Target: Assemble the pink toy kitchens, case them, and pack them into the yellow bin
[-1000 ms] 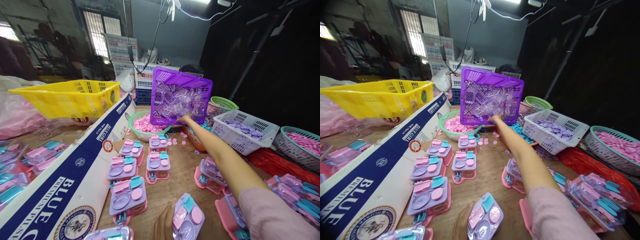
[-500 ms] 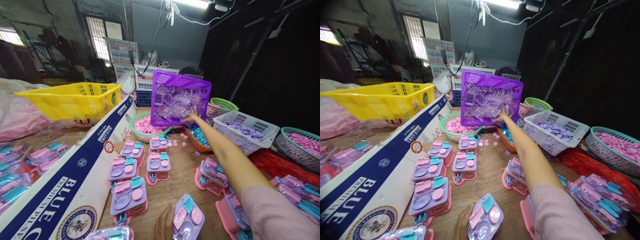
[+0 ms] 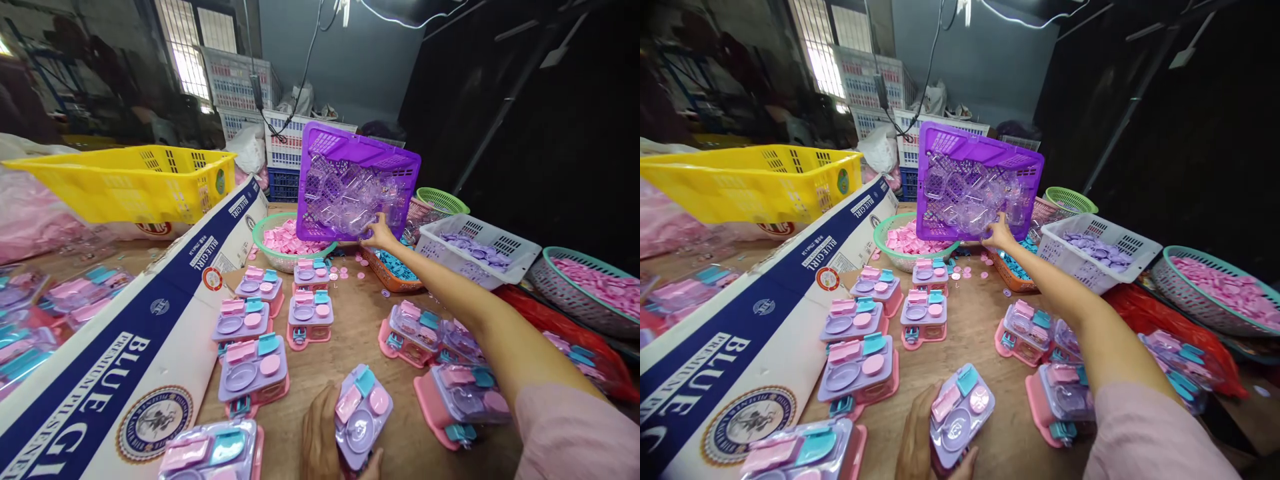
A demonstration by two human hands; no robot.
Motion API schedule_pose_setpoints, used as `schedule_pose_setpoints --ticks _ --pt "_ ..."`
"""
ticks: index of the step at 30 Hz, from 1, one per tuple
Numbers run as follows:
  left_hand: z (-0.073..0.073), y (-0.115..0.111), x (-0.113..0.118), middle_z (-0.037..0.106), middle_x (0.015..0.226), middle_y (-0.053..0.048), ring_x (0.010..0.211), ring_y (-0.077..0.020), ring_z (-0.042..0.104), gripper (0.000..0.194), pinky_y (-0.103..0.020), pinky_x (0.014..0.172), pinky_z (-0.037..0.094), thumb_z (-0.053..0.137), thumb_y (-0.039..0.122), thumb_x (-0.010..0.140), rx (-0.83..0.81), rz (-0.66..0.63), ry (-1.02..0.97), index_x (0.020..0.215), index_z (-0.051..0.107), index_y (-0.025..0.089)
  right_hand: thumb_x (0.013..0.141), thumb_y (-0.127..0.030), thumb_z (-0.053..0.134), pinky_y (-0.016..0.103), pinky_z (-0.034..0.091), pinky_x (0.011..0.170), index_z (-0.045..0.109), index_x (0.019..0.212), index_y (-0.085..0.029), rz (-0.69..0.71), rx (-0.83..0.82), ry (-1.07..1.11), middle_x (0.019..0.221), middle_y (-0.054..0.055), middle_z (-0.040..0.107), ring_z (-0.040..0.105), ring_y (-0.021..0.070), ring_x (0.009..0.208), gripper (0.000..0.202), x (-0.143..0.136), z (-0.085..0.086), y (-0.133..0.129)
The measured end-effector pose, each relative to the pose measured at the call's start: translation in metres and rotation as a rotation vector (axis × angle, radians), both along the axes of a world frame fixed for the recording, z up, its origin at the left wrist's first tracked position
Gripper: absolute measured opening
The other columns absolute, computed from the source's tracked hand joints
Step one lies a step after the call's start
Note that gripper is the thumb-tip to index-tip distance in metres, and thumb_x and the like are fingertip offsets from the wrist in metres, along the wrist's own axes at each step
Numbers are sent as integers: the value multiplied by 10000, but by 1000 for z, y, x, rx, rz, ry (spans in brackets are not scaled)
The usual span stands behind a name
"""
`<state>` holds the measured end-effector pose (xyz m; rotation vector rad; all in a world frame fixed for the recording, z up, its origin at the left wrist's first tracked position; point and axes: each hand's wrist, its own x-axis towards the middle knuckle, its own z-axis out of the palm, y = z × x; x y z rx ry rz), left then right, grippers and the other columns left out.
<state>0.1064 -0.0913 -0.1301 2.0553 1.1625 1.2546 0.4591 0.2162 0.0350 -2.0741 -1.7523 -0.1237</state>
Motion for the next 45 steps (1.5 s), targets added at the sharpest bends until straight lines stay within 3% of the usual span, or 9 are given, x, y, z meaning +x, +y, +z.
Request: schedule_pose_setpoints --ticks 7,13,20,24,28,31,37,41,45 --pt "-15 2 7 622 1386 -178 1278 -349 640 783 -519 1049 590 771 287 813 73 21 29 1508 415 223 733 -302 837 473 447 1151 709 1210 -115 37 -73 -58 1614 195 241 585 382 1296 529 -44 -24 -55" --pt "-7 5 4 618 1370 -176 1271 -325 636 754 -512 1041 581 750 335 863 136 -41 45 1508 382 204 722 -360 876 410 411 1181 734 1292 -125 129 -371 -8 1491 203 518 402 393 1485 633 -67 -49 -94" --pt "3 7 2 610 1373 -156 1261 -319 631 789 -534 1062 553 787 390 850 81 -63 -2 1507 381 230 738 -343 868 380 442 1114 857 877 -207 245 -464 41 958 80 795 569 365 1329 195 -92 -50 -135" --pt "8 2 1 593 1406 -157 1307 -323 605 811 -545 1113 511 790 386 844 44 -45 -41 1522 371 236 827 -304 789 318 497 977 862 918 -188 261 -431 108 966 81 803 686 282 1091 165 -98 -37 -158" --pt "10 -5 -1 605 1356 -148 1282 -310 613 790 -528 1106 514 796 363 822 -33 -68 -70 1488 395 219 781 -454 832 289 523 804 839 962 -190 237 -398 495 948 54 788 687 211 896 320 -103 -20 -193" --pt "15 -14 -7 590 1374 -161 1296 -329 600 859 -554 1113 503 830 406 786 -88 -67 -59 1494 388 202 717 -531 868 302 544 815 809 889 -183 263 -355 892 1002 67 782 682 211 940 393 -116 -9 -231" --pt "68 -35 -13 465 1570 -195 1495 -362 434 1011 -582 1247 355 859 546 778 14 47 -105 1569 326 211 742 -457 859 425 548 1065 739 1085 -239 413 -272 1615 1228 56 755 688 256 1177 423 -169 3 -317" --pt "98 -49 -8 462 1589 -182 1489 -318 459 1085 -521 1237 401 863 570 775 15 -92 -258 1612 259 233 794 -408 814 458 513 1144 641 1243 -282 465 -129 1823 1307 42 723 657 259 1275 497 -206 -7 -361" --pt "96 -65 -16 490 1569 -166 1437 -287 524 1035 -462 1204 458 870 478 796 -6 -176 -337 1610 279 234 842 -410 778 517 506 1148 529 1411 -319 566 -146 1795 1465 66 625 580 283 1385 628 -215 -23 -390"
